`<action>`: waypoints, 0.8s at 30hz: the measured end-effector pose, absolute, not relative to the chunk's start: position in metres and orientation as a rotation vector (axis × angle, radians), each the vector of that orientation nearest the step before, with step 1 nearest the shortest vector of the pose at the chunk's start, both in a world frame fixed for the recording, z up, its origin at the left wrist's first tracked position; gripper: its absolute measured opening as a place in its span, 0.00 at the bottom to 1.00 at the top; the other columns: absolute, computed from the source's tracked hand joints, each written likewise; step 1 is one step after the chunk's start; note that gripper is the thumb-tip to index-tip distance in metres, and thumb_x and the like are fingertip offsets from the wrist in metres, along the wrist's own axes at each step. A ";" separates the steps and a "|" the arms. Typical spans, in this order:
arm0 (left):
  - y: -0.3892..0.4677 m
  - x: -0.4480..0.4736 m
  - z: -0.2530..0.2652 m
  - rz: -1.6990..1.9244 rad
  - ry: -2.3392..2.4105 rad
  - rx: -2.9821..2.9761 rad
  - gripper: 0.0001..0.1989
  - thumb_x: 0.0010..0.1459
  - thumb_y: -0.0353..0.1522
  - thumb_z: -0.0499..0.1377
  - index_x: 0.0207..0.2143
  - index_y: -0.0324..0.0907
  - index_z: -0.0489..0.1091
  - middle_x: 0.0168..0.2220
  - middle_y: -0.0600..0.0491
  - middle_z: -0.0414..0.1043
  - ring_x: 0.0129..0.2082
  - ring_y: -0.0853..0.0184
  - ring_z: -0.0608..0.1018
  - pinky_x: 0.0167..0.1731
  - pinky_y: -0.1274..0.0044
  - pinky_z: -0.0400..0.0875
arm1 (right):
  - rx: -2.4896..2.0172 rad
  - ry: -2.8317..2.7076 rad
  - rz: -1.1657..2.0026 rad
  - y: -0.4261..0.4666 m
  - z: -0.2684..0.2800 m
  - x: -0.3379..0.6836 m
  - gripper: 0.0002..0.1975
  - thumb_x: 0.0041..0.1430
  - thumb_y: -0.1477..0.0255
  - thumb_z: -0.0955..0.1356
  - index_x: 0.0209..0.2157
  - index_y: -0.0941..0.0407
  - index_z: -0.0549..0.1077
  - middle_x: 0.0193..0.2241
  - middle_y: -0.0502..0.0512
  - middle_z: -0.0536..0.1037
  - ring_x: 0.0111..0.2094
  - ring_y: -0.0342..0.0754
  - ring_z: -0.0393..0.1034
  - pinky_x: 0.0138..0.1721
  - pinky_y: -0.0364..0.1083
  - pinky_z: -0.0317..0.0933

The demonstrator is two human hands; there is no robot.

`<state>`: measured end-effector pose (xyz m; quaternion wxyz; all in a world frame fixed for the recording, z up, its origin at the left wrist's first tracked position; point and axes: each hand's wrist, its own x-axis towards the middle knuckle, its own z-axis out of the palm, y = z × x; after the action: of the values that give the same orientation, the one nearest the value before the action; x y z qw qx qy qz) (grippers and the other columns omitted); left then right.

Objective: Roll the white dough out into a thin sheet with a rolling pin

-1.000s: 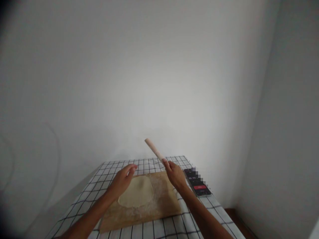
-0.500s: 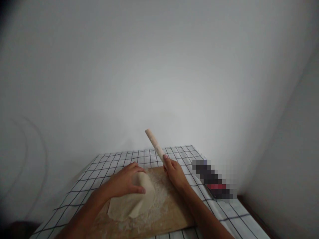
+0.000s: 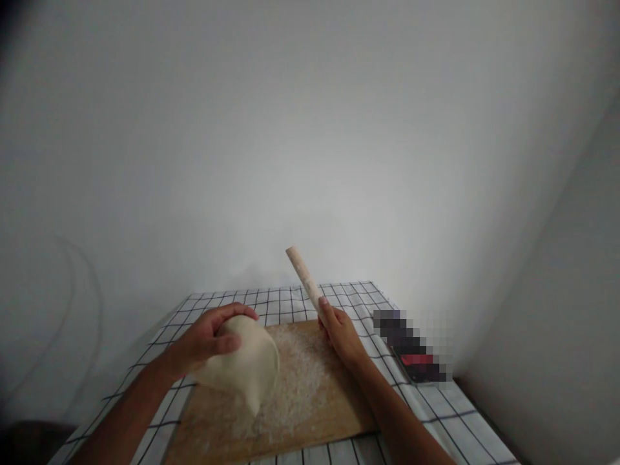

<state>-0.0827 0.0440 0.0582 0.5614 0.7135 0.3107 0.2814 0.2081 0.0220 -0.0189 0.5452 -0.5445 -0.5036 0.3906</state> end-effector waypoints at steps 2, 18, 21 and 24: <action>0.049 -0.087 0.058 0.519 0.708 1.747 0.36 0.43 0.56 0.70 0.49 0.45 0.73 0.36 0.55 0.75 0.32 0.65 0.75 0.30 0.76 0.70 | -1.303 -1.217 0.905 0.021 -0.018 0.208 0.35 0.59 0.35 0.59 0.24 0.54 0.65 0.17 0.45 0.62 0.17 0.40 0.54 0.19 0.43 0.49; 0.075 -0.062 0.009 0.576 0.940 2.077 0.31 0.53 0.45 0.69 0.58 0.47 0.71 0.59 0.47 0.73 0.58 0.54 0.74 0.58 0.66 0.67 | -1.319 -1.240 0.923 0.021 -0.019 0.210 0.35 0.61 0.36 0.58 0.23 0.54 0.65 0.18 0.46 0.62 0.18 0.41 0.56 0.19 0.42 0.50; 0.077 -0.072 0.011 0.549 1.093 2.046 0.31 0.53 0.51 0.67 0.54 0.45 0.72 0.49 0.46 0.78 0.47 0.55 0.80 0.44 0.69 0.73 | -1.319 -1.232 0.923 0.021 -0.019 0.210 0.35 0.61 0.36 0.58 0.24 0.54 0.65 0.17 0.46 0.62 0.18 0.41 0.55 0.19 0.42 0.50; 0.078 -0.090 0.017 0.362 1.215 1.989 0.28 0.53 0.57 0.63 0.38 0.42 0.76 0.32 0.51 0.78 0.31 0.60 0.79 0.28 0.75 0.68 | -1.317 -1.232 0.932 0.020 -0.018 0.209 0.35 0.61 0.36 0.59 0.24 0.54 0.66 0.18 0.46 0.62 0.18 0.41 0.56 0.19 0.42 0.50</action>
<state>-0.0904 0.0781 0.0169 0.3816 0.7793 0.4763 0.1419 0.2094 0.0201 -0.0179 0.5279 -0.5510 -0.5155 0.3899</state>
